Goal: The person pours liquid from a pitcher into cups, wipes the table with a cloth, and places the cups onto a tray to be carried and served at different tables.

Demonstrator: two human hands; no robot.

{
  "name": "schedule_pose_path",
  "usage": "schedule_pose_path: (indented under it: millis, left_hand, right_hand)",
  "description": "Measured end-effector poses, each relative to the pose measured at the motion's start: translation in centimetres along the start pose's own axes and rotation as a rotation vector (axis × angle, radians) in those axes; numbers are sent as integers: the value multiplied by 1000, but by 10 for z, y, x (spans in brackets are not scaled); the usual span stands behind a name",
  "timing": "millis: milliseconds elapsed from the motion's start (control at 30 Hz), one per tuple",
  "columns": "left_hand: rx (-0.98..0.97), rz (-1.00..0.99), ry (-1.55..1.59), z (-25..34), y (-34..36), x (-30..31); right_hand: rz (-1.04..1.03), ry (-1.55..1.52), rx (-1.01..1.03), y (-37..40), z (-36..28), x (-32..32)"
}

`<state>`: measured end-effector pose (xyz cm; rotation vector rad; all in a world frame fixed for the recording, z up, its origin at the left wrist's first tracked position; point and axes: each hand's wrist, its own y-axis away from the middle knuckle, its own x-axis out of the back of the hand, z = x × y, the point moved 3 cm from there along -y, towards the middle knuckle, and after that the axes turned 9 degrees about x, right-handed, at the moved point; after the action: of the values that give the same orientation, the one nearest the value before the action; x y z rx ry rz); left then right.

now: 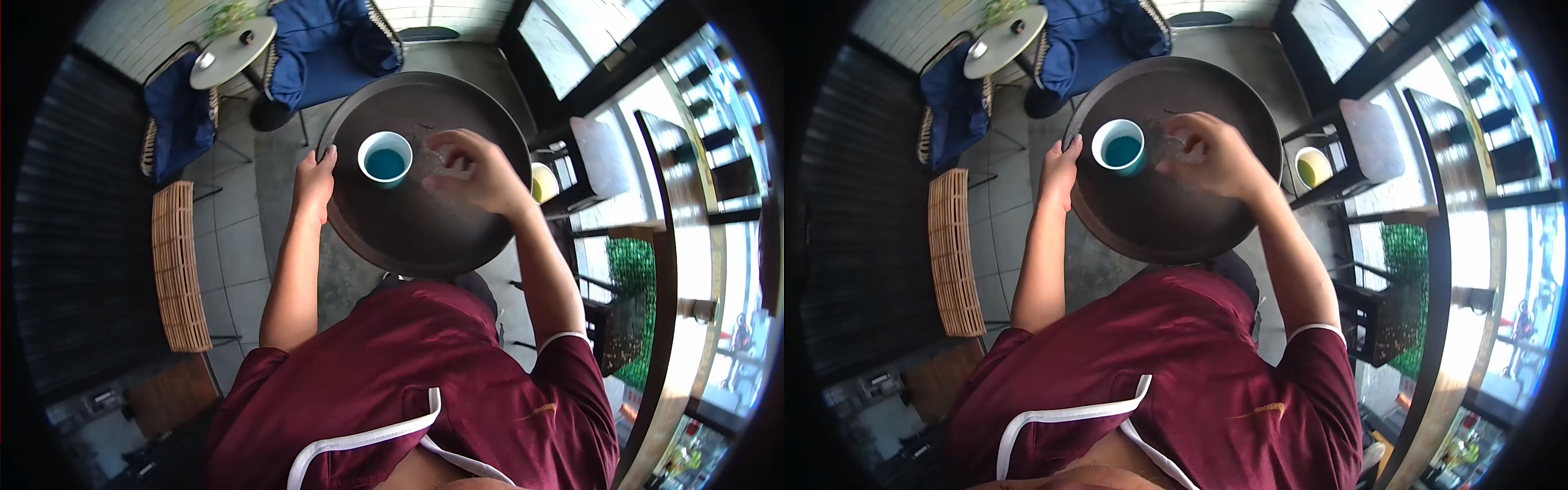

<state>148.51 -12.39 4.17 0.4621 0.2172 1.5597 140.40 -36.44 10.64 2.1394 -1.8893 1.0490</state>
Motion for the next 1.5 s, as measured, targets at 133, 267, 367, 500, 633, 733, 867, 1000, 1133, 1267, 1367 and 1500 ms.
schedule_pose_path:
  millis: [133,267,367,500,633,733,867,1000,1133,1267,1367,1500]
  left_hand:
    - [43,94,68,-22,-31,52]
    - [93,236,201,-37,-44,97]
    - [146,325,247,-39,-52,120]
    - [128,446,274,-43,-80,146]
    - [100,538,387,-30,-109,159]
    - [112,603,447,-12,-121,165]
    - [123,712,417,5,-137,181]
    - [111,810,434,-10,-160,217]
    - [169,980,314,-16,-186,267]
    - [120,1062,200,-11,-220,337]
    - [126,1052,31,1,-244,393]
    - [-71,1094,-218,16,-281,455]
  right_hand:
    - [-114,-86,201,-66,-4,-70]
    - [-218,-120,291,-116,0,-120]
    - [-322,-172,311,-145,7,-149]
    - [-291,-187,471,-190,22,-186]
    - [-378,-301,498,-249,26,-200]
    - [-461,-375,545,-291,31,-208]
    - [-509,-397,560,-341,43,-224]
    - [-461,-401,601,-399,47,-241]
    - [-405,-329,513,-466,56,-272]
    - [-243,-277,449,-542,77,-317]
    - [-149,-273,289,-586,93,-346]
    - [-31,-157,160,-642,119,-380]
